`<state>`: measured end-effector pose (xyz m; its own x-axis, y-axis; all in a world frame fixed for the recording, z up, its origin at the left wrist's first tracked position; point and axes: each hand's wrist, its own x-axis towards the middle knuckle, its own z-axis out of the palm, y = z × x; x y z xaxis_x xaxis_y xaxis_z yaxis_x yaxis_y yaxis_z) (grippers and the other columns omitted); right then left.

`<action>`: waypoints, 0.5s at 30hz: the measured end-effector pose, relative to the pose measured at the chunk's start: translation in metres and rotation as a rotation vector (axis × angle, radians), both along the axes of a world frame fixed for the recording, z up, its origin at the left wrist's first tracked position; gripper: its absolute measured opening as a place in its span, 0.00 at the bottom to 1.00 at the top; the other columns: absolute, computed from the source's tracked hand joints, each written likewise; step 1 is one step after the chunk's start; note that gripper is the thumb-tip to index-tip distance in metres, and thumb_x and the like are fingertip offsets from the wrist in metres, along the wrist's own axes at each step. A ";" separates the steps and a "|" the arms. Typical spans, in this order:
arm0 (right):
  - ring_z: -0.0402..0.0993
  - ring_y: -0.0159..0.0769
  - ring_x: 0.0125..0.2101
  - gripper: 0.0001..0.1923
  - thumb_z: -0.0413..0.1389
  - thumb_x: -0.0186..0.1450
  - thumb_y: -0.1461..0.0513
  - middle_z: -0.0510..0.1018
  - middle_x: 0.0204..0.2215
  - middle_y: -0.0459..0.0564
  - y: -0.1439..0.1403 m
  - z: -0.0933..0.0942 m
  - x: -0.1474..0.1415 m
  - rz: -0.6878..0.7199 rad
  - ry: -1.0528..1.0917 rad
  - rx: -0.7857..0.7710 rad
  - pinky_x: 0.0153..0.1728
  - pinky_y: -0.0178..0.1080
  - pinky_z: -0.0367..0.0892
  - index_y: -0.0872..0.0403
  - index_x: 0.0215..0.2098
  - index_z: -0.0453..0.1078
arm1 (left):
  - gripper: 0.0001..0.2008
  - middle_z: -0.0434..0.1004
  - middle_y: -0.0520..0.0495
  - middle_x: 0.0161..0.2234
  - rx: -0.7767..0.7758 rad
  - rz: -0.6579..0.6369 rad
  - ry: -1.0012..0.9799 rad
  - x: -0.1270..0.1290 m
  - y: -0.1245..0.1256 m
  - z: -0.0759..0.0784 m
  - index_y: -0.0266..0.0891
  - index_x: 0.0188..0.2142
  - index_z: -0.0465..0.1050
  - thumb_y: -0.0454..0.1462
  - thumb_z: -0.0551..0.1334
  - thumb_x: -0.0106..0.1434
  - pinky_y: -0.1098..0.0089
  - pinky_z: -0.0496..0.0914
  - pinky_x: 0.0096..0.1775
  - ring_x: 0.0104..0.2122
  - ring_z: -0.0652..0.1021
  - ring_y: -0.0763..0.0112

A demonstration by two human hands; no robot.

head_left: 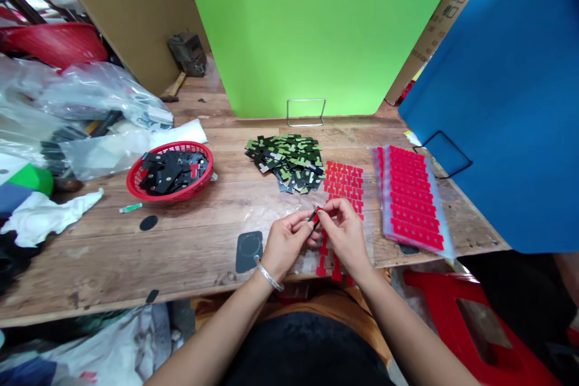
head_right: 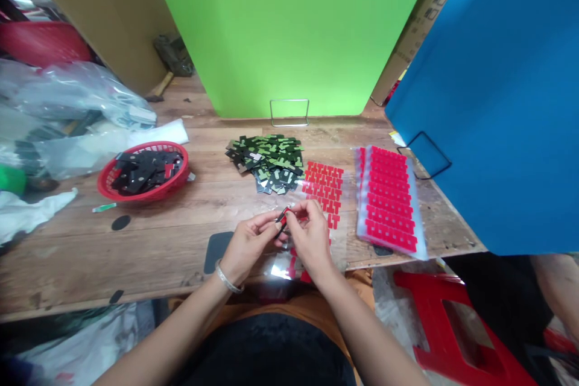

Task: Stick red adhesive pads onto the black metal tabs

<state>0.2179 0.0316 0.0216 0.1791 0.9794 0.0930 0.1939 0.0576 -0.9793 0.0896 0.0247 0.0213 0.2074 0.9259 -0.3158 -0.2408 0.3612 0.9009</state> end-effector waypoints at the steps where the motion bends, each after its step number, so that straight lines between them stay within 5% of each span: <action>1: 0.67 0.29 0.26 0.14 0.56 0.56 0.62 0.68 0.31 0.45 0.000 0.000 0.002 -0.018 0.051 -0.007 0.26 0.32 0.65 0.52 0.39 0.61 | 0.19 0.77 0.46 0.25 -0.003 -0.006 0.000 -0.001 0.000 0.000 0.32 0.44 0.71 0.38 0.63 0.53 0.74 0.70 0.29 0.26 0.75 0.72; 3: 0.67 0.28 0.25 0.20 0.59 0.54 0.61 0.69 0.31 0.45 0.000 0.000 0.006 0.010 0.138 -0.047 0.25 0.32 0.65 0.52 0.43 0.59 | 0.20 0.77 0.45 0.28 -0.005 -0.020 -0.005 -0.002 -0.001 0.001 0.32 0.46 0.70 0.38 0.63 0.53 0.74 0.70 0.29 0.26 0.75 0.72; 7: 0.68 0.30 0.24 0.08 0.54 0.59 0.58 0.72 0.24 0.45 -0.003 0.001 0.014 0.219 0.132 -0.180 0.26 0.33 0.64 0.55 0.32 0.68 | 0.19 0.77 0.44 0.33 -0.005 -0.106 -0.045 -0.003 -0.005 0.002 0.34 0.45 0.70 0.39 0.63 0.54 0.72 0.70 0.32 0.29 0.76 0.72; 15: 0.67 0.33 0.22 0.12 0.55 0.58 0.55 0.71 0.20 0.46 -0.016 -0.003 0.008 0.215 0.109 -0.123 0.25 0.34 0.63 0.55 0.24 0.67 | 0.13 0.76 0.47 0.24 0.004 -0.037 -0.010 0.001 -0.011 -0.007 0.32 0.32 0.74 0.41 0.64 0.52 0.74 0.68 0.28 0.25 0.75 0.73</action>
